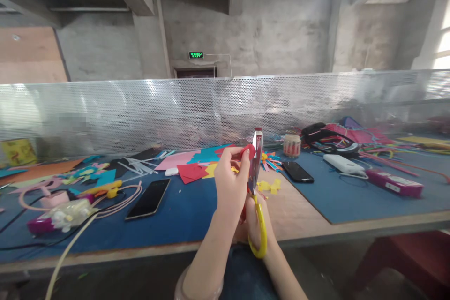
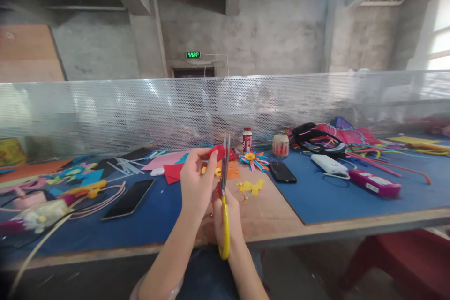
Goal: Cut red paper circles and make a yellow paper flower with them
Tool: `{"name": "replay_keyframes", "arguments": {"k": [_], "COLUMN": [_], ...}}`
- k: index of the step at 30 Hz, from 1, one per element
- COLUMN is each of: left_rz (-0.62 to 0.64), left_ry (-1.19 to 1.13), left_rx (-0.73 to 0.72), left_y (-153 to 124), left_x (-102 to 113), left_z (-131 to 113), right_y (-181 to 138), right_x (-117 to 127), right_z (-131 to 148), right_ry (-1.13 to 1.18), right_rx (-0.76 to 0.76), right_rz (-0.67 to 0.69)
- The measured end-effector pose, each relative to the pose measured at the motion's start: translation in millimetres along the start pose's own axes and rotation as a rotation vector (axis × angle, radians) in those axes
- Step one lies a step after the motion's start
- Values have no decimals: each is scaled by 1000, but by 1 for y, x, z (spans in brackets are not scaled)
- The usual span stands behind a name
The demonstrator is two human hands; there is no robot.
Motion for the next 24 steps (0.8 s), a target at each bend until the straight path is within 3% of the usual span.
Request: {"name": "replay_keyframes", "arguments": {"k": [10, 15, 19, 24], "left_rz": [32, 44, 40, 40], "left_ry": [29, 18, 26, 29], "left_rx": [-9, -12, -30, -38], "left_y": [-1, -1, -2, -1], "left_x": [-2, -3, -2, -2], "left_z": [2, 2, 0, 0], "right_y": [-1, -2, -1, -2], "right_x": [6, 8, 1, 4], "right_z": [10, 7, 4, 1], "right_ry": [19, -10, -4, -15], "right_rx": [-17, 0, 26, 5], "right_rz": [17, -95, -57, -117]}}
Point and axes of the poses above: each hand's wrist, its own y-axis towards the middle knuckle, its own x-axis out of the back of the hand, z = x × y, the point moved 8 cm from there along y, towards the middle knuckle, and after that the axes turned 4 degrees about -y, right-handed, at the moved point
